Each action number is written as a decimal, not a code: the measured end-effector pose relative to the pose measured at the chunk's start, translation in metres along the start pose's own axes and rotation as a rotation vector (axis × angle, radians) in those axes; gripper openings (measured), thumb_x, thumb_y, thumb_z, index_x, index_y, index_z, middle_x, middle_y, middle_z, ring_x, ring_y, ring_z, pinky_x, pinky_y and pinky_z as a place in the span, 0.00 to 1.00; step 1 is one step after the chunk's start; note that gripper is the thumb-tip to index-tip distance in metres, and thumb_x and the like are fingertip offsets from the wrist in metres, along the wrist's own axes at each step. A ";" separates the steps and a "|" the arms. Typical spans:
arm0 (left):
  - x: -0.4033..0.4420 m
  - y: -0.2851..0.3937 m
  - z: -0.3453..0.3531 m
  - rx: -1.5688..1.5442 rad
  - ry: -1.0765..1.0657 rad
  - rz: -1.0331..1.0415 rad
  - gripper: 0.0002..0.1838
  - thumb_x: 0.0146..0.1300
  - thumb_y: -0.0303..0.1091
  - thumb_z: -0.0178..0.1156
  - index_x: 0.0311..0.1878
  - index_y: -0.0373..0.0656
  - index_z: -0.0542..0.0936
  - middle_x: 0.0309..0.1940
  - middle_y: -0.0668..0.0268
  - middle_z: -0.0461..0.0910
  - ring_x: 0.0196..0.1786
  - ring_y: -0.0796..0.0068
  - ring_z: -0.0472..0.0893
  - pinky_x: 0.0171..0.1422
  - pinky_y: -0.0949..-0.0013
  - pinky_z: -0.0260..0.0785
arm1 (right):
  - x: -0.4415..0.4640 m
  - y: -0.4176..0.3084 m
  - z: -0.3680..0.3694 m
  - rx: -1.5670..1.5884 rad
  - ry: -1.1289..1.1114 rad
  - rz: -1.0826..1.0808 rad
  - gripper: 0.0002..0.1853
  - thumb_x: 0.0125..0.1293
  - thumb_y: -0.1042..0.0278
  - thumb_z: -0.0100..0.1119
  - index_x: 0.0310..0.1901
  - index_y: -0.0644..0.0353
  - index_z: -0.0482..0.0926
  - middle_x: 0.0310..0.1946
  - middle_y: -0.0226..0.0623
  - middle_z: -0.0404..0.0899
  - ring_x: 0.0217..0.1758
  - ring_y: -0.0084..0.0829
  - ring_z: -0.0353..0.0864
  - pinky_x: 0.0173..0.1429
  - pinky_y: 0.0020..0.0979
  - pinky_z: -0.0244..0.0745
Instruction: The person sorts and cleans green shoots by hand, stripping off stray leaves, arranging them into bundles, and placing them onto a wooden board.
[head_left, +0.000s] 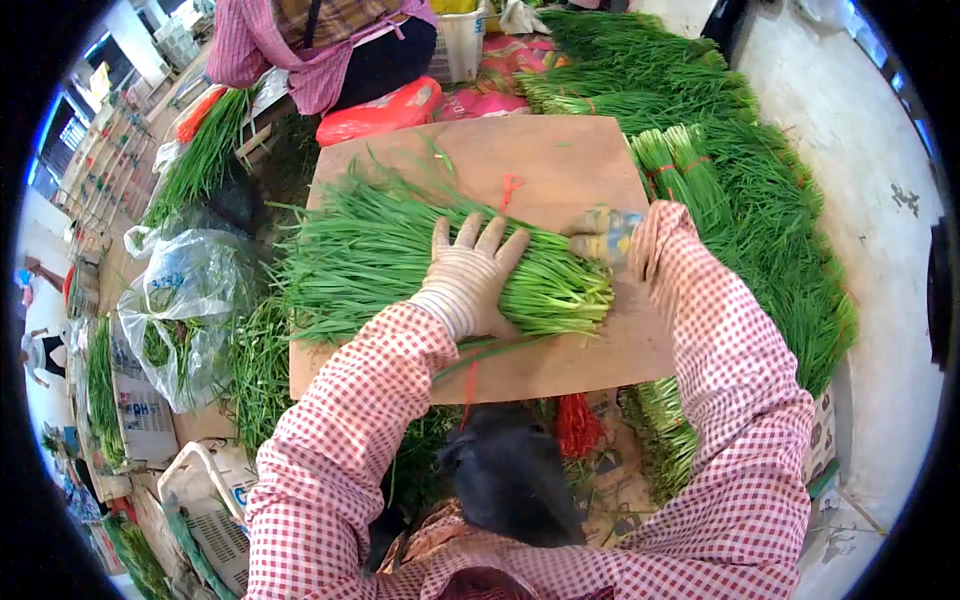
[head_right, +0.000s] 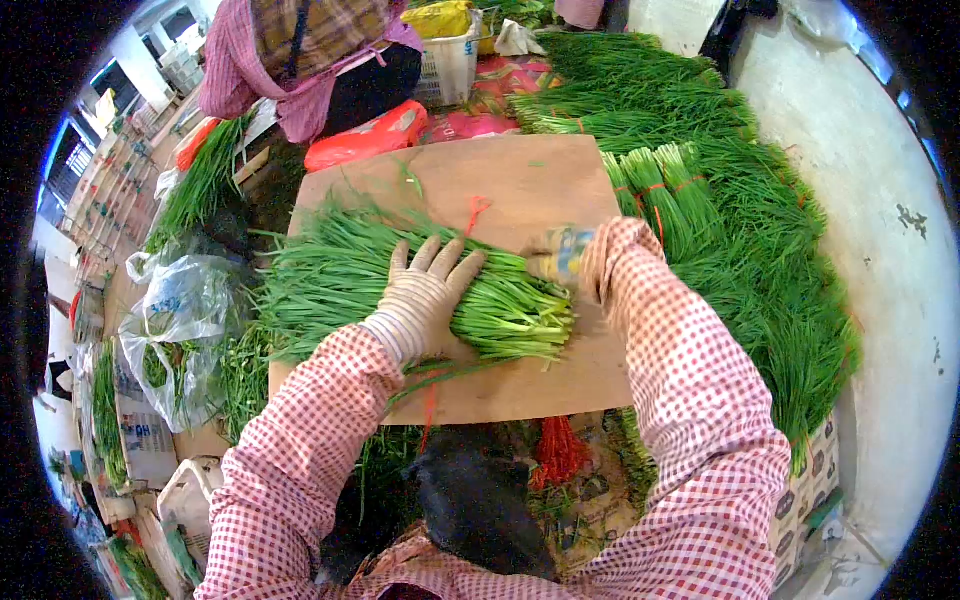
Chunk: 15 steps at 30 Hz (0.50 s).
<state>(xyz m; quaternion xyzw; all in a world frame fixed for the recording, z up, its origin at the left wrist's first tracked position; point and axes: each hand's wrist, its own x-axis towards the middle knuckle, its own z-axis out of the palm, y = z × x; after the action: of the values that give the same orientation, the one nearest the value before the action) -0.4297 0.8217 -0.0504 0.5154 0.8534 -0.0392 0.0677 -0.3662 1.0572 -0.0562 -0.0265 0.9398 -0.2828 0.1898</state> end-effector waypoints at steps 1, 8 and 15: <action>-0.001 0.001 0.002 -0.003 0.002 -0.012 0.65 0.27 0.60 0.75 0.71 0.48 0.54 0.70 0.54 0.54 0.73 0.50 0.52 0.72 0.39 0.40 | 0.011 0.007 0.004 -0.006 -0.006 -0.008 0.27 0.64 0.52 0.55 0.59 0.60 0.71 0.51 0.47 0.75 0.54 0.42 0.75 0.58 0.37 0.70; -0.007 0.001 0.015 -0.061 0.080 -0.016 0.59 0.31 0.60 0.73 0.69 0.47 0.57 0.69 0.56 0.57 0.73 0.52 0.53 0.72 0.38 0.40 | -0.007 -0.102 0.021 -0.387 -0.113 0.139 0.65 0.37 0.31 0.69 0.68 0.70 0.52 0.61 0.58 0.65 0.62 0.48 0.69 0.67 0.37 0.63; -0.002 -0.007 0.025 -0.209 0.174 0.004 0.60 0.29 0.59 0.74 0.68 0.44 0.59 0.68 0.58 0.59 0.72 0.53 0.54 0.74 0.41 0.38 | 0.010 -0.070 0.032 -0.218 0.036 0.049 0.65 0.33 0.41 0.75 0.69 0.68 0.49 0.64 0.59 0.60 0.68 0.52 0.60 0.71 0.39 0.57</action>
<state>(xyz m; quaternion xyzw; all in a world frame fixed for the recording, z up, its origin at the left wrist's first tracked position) -0.4327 0.8134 -0.0748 0.5088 0.8543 0.0951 0.0468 -0.3673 0.9804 -0.0459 -0.0191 0.9687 -0.1747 0.1755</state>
